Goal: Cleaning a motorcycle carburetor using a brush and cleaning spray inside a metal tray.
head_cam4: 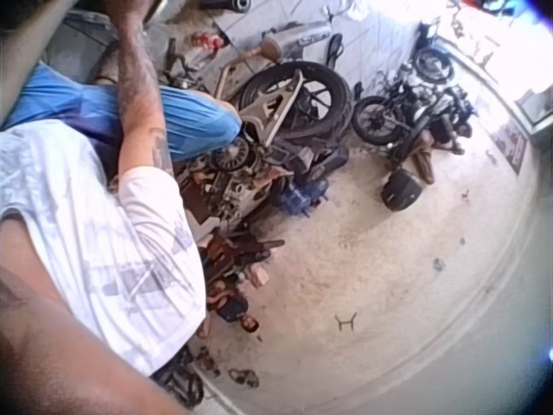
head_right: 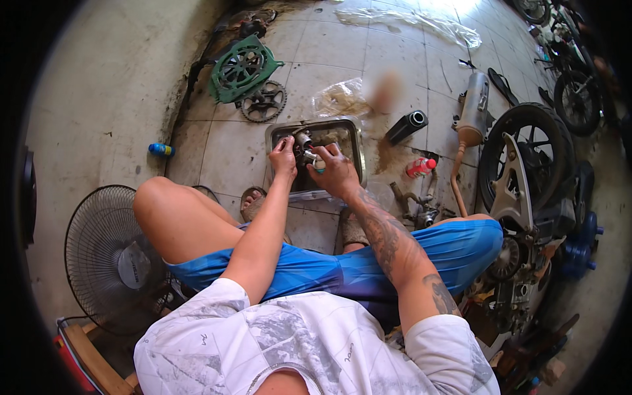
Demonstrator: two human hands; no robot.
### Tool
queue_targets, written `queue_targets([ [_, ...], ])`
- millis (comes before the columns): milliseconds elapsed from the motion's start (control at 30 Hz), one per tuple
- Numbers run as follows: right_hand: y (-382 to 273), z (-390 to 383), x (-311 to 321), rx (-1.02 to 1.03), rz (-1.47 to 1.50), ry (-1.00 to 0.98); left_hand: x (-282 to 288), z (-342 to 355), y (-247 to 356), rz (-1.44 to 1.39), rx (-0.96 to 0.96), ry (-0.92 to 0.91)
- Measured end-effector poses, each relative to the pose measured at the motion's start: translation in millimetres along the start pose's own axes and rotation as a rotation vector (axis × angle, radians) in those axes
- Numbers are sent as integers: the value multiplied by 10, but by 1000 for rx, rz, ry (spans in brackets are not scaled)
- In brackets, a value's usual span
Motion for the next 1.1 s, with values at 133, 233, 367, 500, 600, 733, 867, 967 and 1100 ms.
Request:
queue_targets([
  [133,-6,20,-11,-17,5,-22,1,-33,24,6,7,15],
  [233,-14,33,-11,-27,7,-24,14,-4,-25,-15,8,8],
  [367,-39,13,35,-26,11,9,65,115,-243,-80,224,-20],
  [500,-202,-12,170,15,68,-10,46,110,-547,-202,719,-137],
  [600,-314,-20,160,65,63,-47,23,149,-622,-258,817,-260],
  [733,-279,-26,111,32,-11,-68,1,151,-694,-248,839,-260],
  [867,-290,-12,26,44,-72,-116,-5,154,-730,-248,842,-229],
  [967,-278,40,5,50,-68,-48,34,162,-735,-231,826,-169],
  [1100,-251,31,-60,63,-61,-103,62,114,-679,-208,825,-158],
])
Point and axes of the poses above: each hand's wrist, its own z-axis towards the middle knuckle, its own x-axis out of the back of the hand, y = z × x, the point moved 7 cm from there along z, towards the middle knuckle, and after that the axes turned 7 degrees about z, right-handed, at the moved point
